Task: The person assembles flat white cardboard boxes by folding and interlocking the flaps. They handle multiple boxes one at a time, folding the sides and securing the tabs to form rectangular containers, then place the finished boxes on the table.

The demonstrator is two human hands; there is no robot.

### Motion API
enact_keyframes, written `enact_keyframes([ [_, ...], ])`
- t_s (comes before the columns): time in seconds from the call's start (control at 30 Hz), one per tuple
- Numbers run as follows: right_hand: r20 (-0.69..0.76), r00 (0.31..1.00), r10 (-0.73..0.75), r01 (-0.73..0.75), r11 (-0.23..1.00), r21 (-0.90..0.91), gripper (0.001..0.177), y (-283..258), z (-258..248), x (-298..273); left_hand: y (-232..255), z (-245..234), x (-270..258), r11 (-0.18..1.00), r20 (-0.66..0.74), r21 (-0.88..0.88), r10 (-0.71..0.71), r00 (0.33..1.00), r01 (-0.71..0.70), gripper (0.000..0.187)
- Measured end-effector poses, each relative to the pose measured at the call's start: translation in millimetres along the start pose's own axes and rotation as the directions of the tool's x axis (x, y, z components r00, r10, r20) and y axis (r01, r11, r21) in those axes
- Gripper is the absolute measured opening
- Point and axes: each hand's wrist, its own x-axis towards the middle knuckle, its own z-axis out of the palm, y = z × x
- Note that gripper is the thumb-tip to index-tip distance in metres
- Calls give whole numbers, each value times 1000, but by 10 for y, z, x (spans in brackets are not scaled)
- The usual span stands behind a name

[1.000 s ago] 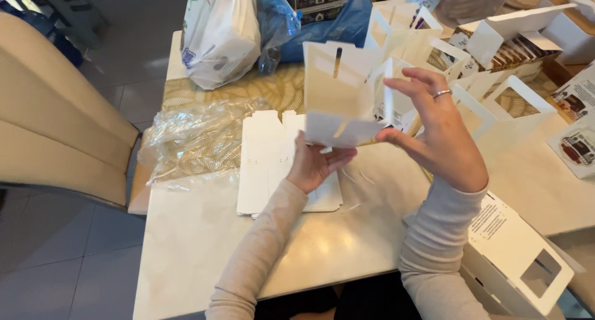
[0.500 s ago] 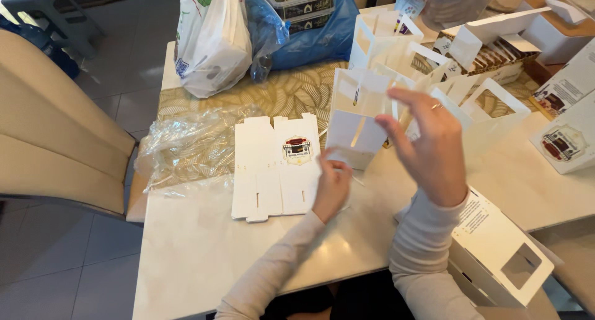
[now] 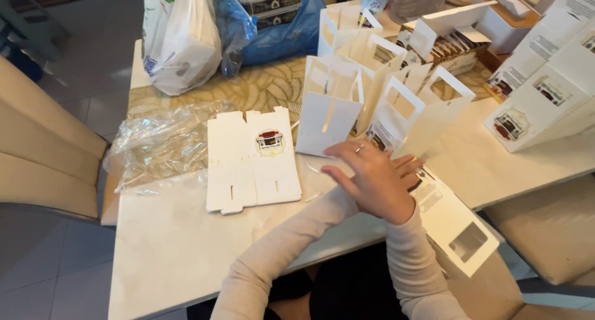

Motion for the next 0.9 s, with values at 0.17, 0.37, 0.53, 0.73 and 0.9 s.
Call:
enact_keyframes([
  [0.17,40,984,173,-170,983,-68,27,421,-20,-193,97,15,195,970,-12,-244,-12,1000,8,46],
  [0.37,-18,985,173,-173,983,-52,28,505,-217,-351,218,-236,501,984,577,120,-177,798,132,115],
  [0.53,-330,940,87,-139,981,-137,26,237,-691,-744,291,-550,421,982,219,186,-8,976,-34,123],
  [0.73,-894,446,23,2,1000,27,51,419,-974,-953,141,-1085,259,912,121,-299,-257,959,282,117],
  [0.9,-755,612,233,22,950,311,74,645,-837,-828,-41,-1166,221,594,52,-777,-270,961,209,104],
])
